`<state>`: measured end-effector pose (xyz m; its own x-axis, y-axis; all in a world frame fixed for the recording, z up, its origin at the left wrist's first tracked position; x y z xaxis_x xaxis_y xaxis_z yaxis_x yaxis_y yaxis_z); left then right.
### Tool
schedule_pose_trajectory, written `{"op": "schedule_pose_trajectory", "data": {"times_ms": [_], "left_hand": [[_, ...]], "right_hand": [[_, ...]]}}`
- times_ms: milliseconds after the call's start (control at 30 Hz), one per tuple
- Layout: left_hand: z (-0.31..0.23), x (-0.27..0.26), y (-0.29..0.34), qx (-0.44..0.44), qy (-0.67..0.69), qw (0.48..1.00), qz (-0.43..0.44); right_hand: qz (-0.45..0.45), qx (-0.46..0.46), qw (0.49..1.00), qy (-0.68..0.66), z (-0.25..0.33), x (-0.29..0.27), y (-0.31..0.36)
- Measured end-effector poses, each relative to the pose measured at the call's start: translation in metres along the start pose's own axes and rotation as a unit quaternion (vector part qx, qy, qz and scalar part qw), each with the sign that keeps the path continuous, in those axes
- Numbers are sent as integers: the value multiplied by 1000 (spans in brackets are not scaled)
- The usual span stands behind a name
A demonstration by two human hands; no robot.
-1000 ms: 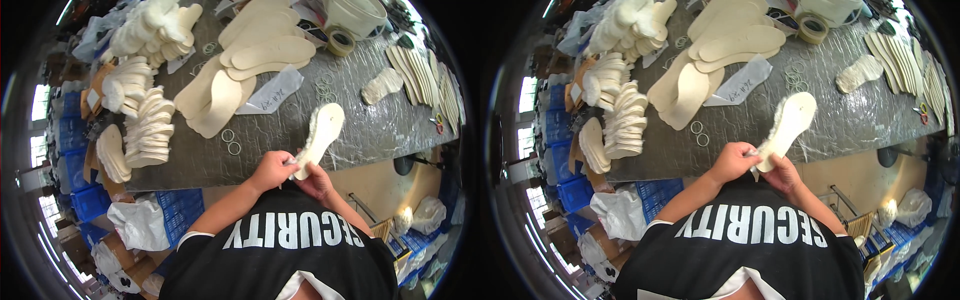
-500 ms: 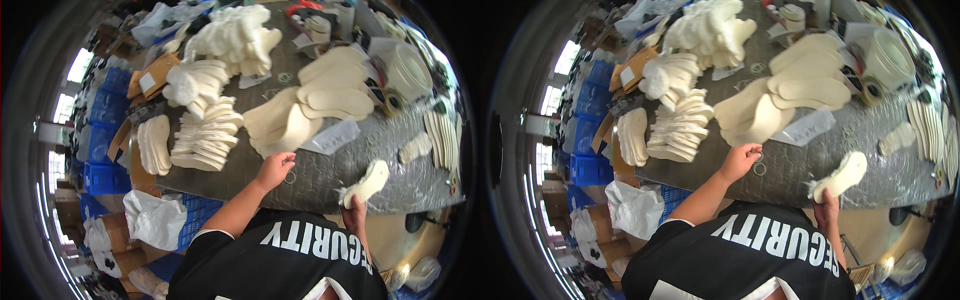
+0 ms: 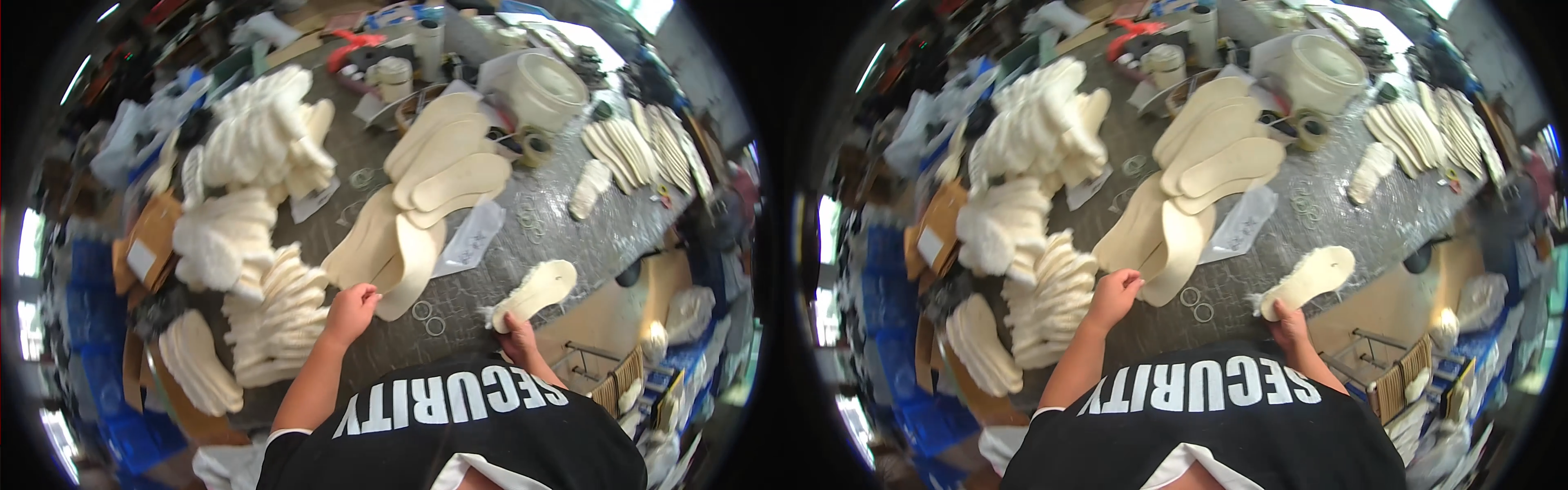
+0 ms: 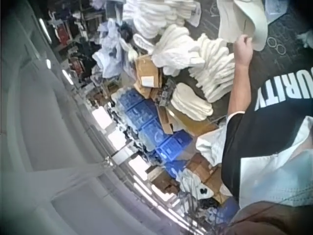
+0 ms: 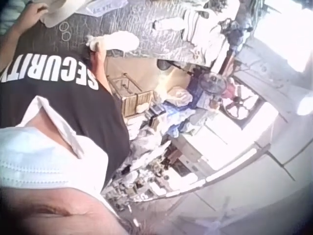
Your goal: Sorting, counting, and preparing shoe insole components in a factory setting.
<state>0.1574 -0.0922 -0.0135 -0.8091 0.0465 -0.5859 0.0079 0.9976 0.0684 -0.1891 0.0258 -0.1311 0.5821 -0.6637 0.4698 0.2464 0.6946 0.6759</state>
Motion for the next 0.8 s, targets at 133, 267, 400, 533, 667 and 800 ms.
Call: {"op": "schedule_pose_trajectory", "data": {"times_ms": [133,267,400,533,667,800], "left_hand": [[-28,24,-65,40,32,997,51],[-45,61,-157,92,14,996,7],[-43,78,-248,225,-150,940,-205],[-84,107,-245,170,-259,950,-48],[-97,135,-197,321,-294,895,-92],[-105,142,-177,323,-274,900,-108]], "right_hand": [[-12,-17,1000,-5,6,2,10],[-6,-30,999,-13,14,8,20],[5,-40,999,-9,28,24,8],[-8,-36,999,-13,37,5,-14],[-12,10,999,-31,41,3,-17],[0,55,998,-10,45,0,-19]]}}
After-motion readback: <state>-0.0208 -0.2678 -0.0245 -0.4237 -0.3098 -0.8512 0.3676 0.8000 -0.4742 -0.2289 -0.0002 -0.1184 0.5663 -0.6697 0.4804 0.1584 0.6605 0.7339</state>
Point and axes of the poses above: each hand's wrist, its own y-axis away from the middle knuckle, its own x-axis out of the palm, z = x × y, the point moved 2 cm from there along -y, towards the middle knuckle, and after that the axes turned 10 degrees about -z, right-handed, at the moved point
